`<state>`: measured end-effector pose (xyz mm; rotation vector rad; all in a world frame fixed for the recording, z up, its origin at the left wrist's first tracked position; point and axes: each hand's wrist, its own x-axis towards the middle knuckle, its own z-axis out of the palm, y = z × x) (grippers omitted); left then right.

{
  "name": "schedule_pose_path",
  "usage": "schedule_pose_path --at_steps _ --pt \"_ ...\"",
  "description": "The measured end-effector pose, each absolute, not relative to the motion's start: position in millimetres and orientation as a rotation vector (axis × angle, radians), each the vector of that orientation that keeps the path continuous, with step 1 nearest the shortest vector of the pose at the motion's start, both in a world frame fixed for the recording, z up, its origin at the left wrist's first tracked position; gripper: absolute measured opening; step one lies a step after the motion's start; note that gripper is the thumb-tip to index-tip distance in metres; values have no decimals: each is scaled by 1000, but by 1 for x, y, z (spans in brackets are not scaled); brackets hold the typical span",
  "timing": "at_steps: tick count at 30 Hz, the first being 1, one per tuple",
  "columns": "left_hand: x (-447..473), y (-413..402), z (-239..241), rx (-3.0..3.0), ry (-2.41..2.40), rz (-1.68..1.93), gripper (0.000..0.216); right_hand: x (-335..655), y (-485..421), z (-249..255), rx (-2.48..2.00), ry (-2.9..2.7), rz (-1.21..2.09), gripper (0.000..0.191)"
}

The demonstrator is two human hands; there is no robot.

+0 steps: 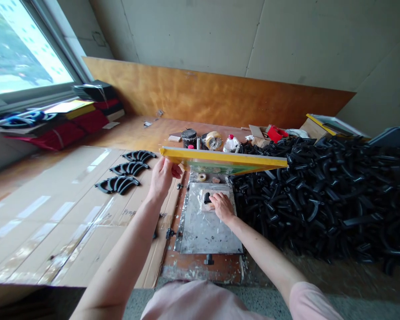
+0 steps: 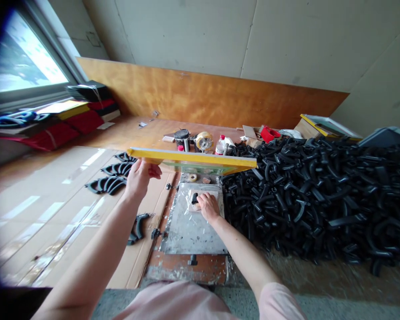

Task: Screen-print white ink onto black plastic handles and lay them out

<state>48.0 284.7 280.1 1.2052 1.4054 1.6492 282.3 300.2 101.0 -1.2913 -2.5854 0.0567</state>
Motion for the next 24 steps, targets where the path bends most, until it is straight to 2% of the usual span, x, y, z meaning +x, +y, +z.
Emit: schedule_pose_path --at_steps 5,15,17,20,24 --pt "51 273 276 1265 1495 1565 50 292 295 102 -1258 -2610 35 38" --pt "57 254 272 1258 1468 1539 59 290 288 105 -1326 -2564 110 44" --pt "55 252 275 1267 1462 1498 61 298 291 112 -1339 -2501 62 42" --pt "50 235 272 1285 1451 1407 62 333 307 128 -1457 -2262 -19 23" --pt "46 198 232 1145 1456 1205 59 383 343 159 -1600 -2037 -55 33"
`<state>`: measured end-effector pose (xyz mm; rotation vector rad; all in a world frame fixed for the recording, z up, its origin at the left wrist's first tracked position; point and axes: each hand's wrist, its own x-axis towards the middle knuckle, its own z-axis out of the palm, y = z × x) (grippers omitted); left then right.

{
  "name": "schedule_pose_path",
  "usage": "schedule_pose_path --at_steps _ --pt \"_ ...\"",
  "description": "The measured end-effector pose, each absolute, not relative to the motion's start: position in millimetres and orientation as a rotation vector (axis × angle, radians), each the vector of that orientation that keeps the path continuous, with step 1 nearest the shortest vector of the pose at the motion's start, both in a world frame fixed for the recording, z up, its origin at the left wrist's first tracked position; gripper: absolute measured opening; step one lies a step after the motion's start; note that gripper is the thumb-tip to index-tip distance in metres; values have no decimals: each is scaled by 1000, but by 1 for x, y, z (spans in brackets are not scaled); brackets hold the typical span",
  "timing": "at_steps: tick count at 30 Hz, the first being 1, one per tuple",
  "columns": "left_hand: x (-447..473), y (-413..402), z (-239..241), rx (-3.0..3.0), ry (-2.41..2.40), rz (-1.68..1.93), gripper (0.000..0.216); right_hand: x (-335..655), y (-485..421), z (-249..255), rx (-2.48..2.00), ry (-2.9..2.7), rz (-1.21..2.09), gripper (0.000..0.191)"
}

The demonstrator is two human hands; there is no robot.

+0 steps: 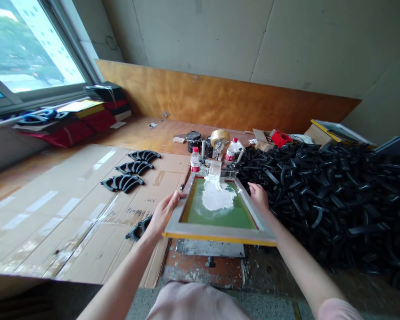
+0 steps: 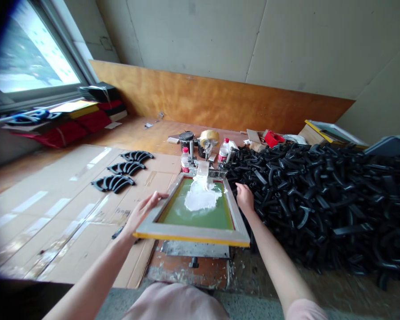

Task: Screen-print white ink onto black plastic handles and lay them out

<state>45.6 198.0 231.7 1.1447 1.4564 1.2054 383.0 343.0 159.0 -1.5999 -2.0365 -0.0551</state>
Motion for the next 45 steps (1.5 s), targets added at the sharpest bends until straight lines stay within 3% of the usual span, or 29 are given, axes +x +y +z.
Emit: schedule_pose_path --at_steps 3,7,13,17,23,27,31,34,38,43,45 --pt "47 179 180 1005 1485 1051 64 368 368 179 -1504 -2040 47 35" --pt "52 173 123 987 1584 1020 72 293 384 193 -1347 -2330 9 63" --pt "53 174 97 1041 1666 996 64 249 378 181 -1483 -2665 91 17" --pt "53 173 96 1034 1665 1003 65 270 352 167 -1308 -2779 154 9" --pt "54 173 99 1029 1691 983 63 303 339 178 -861 -2952 209 13" --pt "55 173 102 1000 1659 1004 63 293 353 180 -956 -2836 175 5" --pt "54 173 106 966 1608 1016 63 286 335 155 -1017 -2680 34 19" --pt "54 173 109 967 1610 1005 63 299 314 146 -924 -2712 76 22" --pt "54 172 118 926 1592 1001 64 302 324 168 -951 -2767 222 15" --pt "50 174 155 811 1469 1037 73 273 382 210 -1308 -2573 312 57" --pt "48 178 178 793 1446 1054 67 280 405 220 -1371 -2483 374 57"
